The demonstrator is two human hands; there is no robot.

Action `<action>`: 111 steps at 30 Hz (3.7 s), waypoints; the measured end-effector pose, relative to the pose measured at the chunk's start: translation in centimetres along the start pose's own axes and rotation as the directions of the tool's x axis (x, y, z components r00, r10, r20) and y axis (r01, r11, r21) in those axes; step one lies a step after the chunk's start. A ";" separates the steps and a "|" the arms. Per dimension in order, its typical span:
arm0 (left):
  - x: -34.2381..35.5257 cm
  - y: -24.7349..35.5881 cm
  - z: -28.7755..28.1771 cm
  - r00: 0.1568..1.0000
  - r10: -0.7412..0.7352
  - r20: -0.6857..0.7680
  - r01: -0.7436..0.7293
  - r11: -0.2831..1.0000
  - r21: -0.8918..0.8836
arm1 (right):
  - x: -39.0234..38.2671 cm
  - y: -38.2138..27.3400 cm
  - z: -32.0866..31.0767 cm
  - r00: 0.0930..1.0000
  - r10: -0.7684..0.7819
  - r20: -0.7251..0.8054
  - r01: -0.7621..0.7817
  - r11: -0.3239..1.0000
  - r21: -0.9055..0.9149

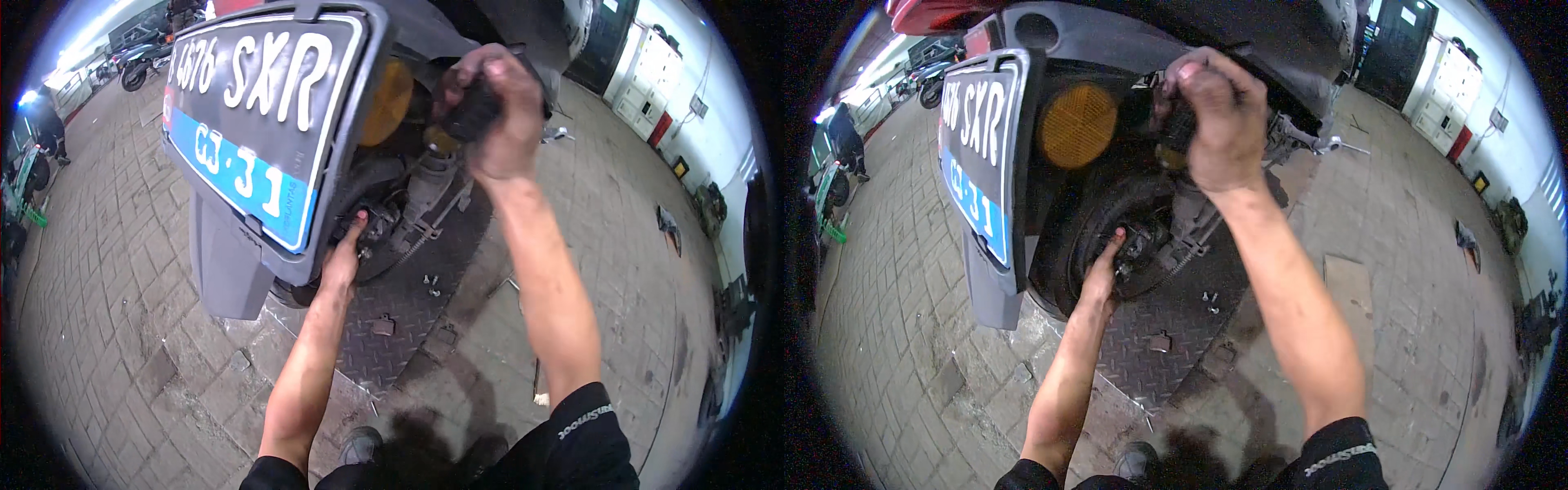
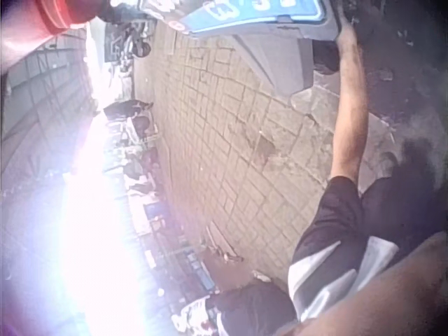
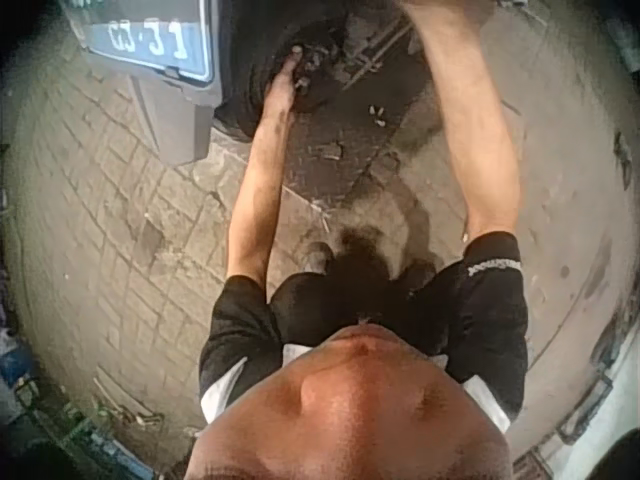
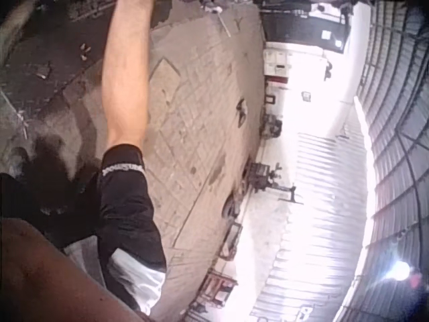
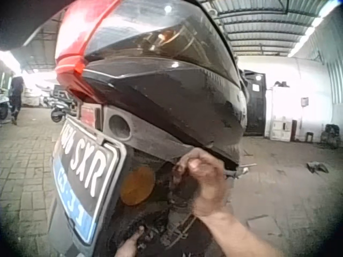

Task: The person disassembles and services a motorcycle rear brake caliper by hand using a screwdriver and a T-handle wrench while the vehicle is on a lift.

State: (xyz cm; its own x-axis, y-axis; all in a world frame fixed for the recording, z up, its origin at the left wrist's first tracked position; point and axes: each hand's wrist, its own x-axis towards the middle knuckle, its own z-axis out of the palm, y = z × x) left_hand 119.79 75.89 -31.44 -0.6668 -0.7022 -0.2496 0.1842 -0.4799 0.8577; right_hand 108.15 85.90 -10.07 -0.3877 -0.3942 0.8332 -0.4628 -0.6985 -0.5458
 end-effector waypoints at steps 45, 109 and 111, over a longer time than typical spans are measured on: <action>-10.7 -13.1 -10.5 0.960 0.113 -0.258 -0.124 0.992 -0.029 | -36.0 -1.0 -0.5 -0.597 0.775 -0.206 -0.160 -0.367 -0.916; -16.3 -0.5 -4.3 0.676 0.635 0.375 -0.725 0.482 0.492 | -32.9 2.8 16.5 0.254 0.929 -0.269 -0.953 0.288 0.094; -16.5 -0.4 -3.9 0.682 0.618 0.391 -0.726 0.505 0.467 | -32.7 2.4 16.2 0.230 0.944 -0.236 -0.958 0.262 0.117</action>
State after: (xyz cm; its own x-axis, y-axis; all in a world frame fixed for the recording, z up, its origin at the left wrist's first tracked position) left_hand 133.52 85.61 -29.39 -0.6232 -0.5694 0.5361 0.2402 0.5129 0.8241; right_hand 132.63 87.47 -37.22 -0.7141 -0.6091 -0.3450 0.3436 0.1244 -0.9309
